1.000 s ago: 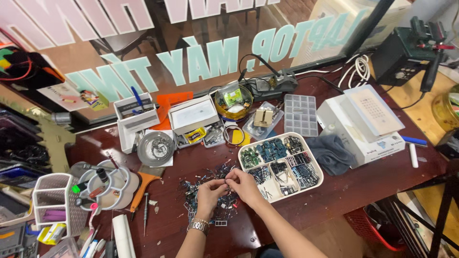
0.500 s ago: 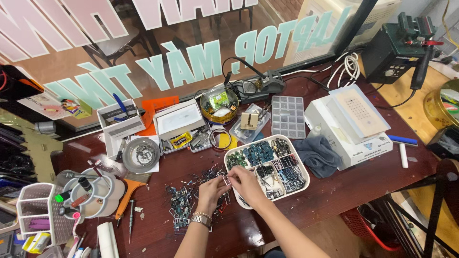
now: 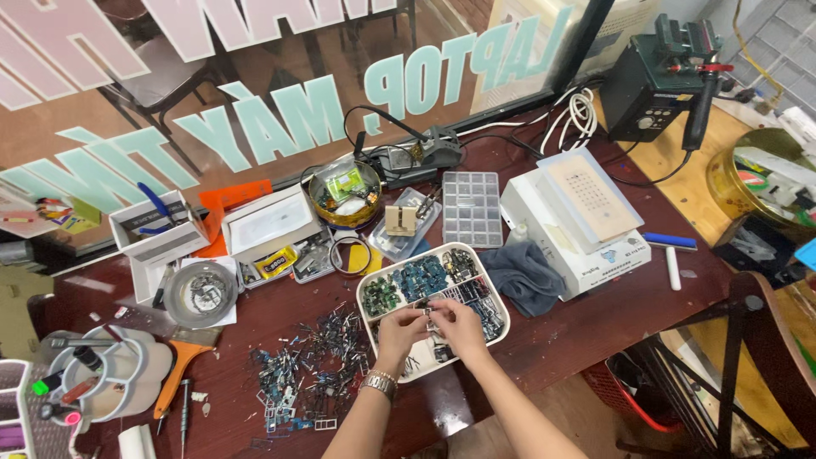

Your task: The person sorts small electronic components from a pile on the table into a compartmentalized tray. They repeatedly pick up individual pieces, separate them, and place them into specific sections of the tray.

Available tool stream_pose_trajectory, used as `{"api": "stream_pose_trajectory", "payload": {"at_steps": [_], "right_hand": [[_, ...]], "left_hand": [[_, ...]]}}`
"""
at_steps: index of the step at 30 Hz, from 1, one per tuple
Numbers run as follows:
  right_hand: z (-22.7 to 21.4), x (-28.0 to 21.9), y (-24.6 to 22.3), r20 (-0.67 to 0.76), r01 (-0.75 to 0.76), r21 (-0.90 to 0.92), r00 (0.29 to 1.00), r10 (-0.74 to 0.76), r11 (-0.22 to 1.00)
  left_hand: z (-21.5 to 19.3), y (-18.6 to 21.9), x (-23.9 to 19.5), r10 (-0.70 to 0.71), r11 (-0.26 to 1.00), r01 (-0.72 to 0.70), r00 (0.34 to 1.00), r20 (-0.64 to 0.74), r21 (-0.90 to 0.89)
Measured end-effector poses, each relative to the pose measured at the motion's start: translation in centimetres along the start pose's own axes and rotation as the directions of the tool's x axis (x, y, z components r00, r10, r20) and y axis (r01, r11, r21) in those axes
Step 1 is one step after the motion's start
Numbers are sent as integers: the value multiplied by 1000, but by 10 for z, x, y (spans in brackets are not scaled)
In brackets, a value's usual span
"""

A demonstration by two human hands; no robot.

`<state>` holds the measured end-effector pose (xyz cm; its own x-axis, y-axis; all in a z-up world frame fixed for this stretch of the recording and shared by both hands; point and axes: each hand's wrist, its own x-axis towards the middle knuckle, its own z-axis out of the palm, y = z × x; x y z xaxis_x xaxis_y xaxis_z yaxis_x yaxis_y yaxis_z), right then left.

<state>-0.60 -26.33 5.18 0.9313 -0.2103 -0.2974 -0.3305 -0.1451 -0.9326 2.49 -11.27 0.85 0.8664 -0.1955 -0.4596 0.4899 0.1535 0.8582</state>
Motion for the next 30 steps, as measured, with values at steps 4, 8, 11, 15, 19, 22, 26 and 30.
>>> {"api": "stream_pose_trajectory", "payload": {"at_steps": [4, 8, 11, 15, 19, 22, 26, 30], "right_hand": [[-36, 8, 20, -41, 50, -90, 998, -54, 995], [-63, 11, 27, -61, 48, -158, 996, -58, 986], [-81, 15, 28, -114, -16, -61, 993, 9, 998], [-109, 19, 31, -221, -51, 64, 973, 64, 997], [-125, 15, 34, -256, -105, -97, 964, 77, 990], [-129, 8, 28, -260, -46, -330, 965, -44, 943], [-126, -6, 12, -182, 44, -597, 965, -188, 801], [-120, -12, -7, -100, -65, -728, 995, -12, 683]], "left_hand": [[43, 0, 3, 21, 995, -21, 1000, 1, 95], [68, -5, 9, 7, 992, -6, 1000, -4, 127], [84, -12, 20, 9, 986, -1, 999, -49, 167], [111, -19, 36, 45, 971, -17, 993, -113, 237], [135, -21, 47, 65, 912, 11, 983, -171, 410], [145, -24, 51, 65, 889, 30, 980, -190, 457], [152, -28, 51, 69, 917, 7, 982, -176, 399], [155, -22, 43, 178, 868, -100, 977, -118, 486]]}}
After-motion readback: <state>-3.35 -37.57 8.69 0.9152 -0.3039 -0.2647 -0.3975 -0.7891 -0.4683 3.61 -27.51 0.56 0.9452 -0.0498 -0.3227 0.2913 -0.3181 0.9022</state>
